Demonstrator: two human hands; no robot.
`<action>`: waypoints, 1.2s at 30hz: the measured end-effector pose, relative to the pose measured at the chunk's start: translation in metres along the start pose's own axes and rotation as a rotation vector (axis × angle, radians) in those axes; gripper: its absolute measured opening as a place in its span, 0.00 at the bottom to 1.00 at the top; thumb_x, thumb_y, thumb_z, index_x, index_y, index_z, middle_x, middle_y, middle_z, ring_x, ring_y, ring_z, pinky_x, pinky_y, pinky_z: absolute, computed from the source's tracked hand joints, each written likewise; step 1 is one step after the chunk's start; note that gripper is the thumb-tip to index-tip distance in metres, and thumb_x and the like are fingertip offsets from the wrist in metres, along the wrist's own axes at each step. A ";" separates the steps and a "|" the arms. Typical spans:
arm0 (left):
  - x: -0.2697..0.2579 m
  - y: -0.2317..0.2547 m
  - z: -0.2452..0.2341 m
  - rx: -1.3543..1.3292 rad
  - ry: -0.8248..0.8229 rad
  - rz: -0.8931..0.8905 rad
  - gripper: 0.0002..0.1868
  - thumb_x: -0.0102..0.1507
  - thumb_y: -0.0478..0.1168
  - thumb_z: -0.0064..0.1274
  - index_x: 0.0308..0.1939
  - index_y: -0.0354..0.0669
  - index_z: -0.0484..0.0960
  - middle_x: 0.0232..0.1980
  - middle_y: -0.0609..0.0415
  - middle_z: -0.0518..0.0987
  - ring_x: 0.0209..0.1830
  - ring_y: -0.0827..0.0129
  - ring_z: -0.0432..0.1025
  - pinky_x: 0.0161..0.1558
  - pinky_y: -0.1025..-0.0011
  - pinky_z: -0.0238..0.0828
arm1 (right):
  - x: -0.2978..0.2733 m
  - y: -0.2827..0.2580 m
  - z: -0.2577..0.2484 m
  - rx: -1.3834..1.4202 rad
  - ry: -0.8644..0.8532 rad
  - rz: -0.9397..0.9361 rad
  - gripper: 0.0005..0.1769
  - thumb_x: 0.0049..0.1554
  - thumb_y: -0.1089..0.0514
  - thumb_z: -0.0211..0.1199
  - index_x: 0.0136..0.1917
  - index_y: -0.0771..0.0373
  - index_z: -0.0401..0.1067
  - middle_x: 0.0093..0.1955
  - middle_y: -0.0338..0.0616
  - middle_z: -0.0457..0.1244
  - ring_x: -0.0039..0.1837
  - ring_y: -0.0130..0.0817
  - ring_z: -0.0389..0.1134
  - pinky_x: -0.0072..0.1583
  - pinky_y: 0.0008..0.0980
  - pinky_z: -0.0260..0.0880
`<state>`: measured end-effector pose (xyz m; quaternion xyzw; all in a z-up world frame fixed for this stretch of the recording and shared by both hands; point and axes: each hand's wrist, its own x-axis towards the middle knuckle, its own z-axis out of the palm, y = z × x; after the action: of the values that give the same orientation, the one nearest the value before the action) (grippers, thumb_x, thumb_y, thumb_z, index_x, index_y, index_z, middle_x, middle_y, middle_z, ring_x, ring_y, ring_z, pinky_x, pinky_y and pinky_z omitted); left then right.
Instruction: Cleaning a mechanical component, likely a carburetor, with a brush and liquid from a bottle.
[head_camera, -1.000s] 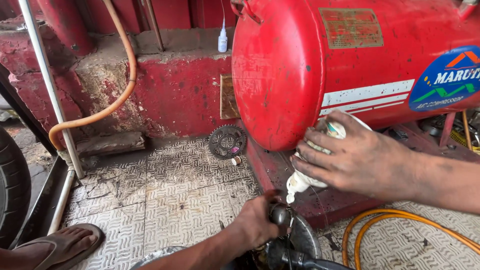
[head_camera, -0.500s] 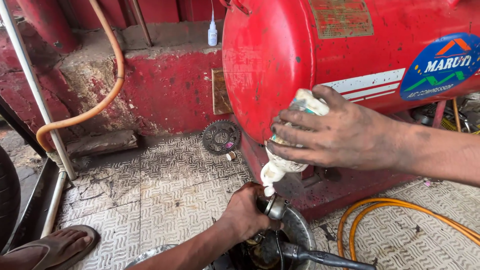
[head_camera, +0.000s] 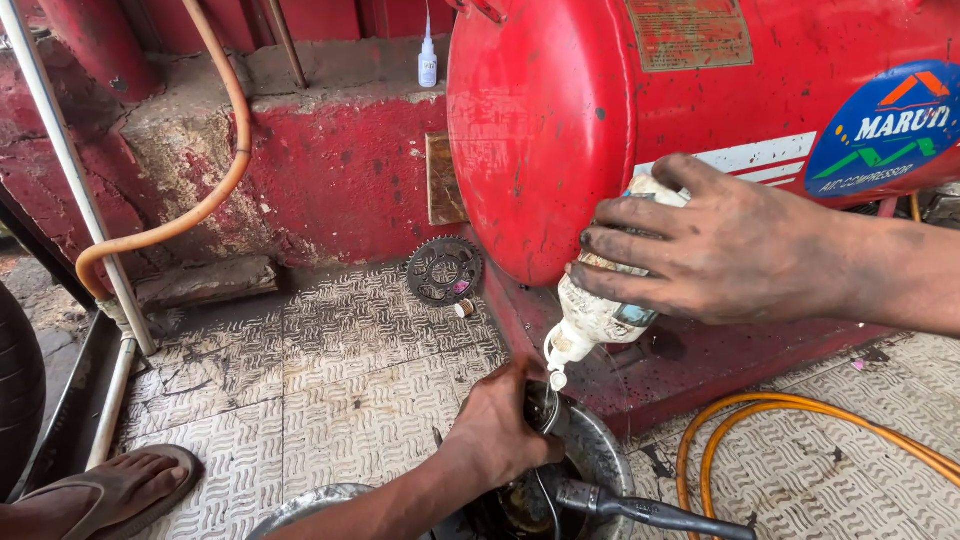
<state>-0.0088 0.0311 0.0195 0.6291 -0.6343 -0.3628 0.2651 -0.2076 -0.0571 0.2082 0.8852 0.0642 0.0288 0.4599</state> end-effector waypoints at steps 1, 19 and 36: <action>-0.001 -0.002 0.002 0.025 0.058 0.081 0.36 0.43 0.39 0.71 0.56 0.38 0.76 0.54 0.43 0.78 0.57 0.53 0.76 0.60 0.66 0.73 | -0.007 0.000 0.005 0.023 0.081 0.006 0.26 0.56 0.50 0.55 0.67 0.51 0.69 0.65 0.39 0.65 0.70 0.37 0.64 0.59 0.56 0.68; -0.011 0.015 -0.005 -0.002 0.026 -0.084 0.39 0.48 0.27 0.60 0.65 0.52 0.74 0.56 0.50 0.81 0.57 0.60 0.77 0.62 0.70 0.73 | -0.007 -0.006 -0.004 -0.176 0.145 0.041 0.18 0.62 0.51 0.60 0.65 0.36 0.74 0.59 0.25 0.68 0.66 0.23 0.67 0.74 0.50 0.50; -0.014 0.025 -0.009 0.207 0.025 -0.187 0.37 0.50 0.34 0.64 0.64 0.56 0.73 0.62 0.52 0.76 0.66 0.57 0.71 0.67 0.63 0.66 | 0.033 -0.019 -0.016 0.065 -0.264 -0.055 0.39 0.41 0.49 0.70 0.66 0.55 0.70 0.59 0.39 0.67 0.64 0.37 0.65 0.69 0.59 0.56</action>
<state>-0.0160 0.0421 0.0463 0.7139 -0.6037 -0.3107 0.1715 -0.1781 -0.0284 0.2017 0.8936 0.0283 -0.1028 0.4361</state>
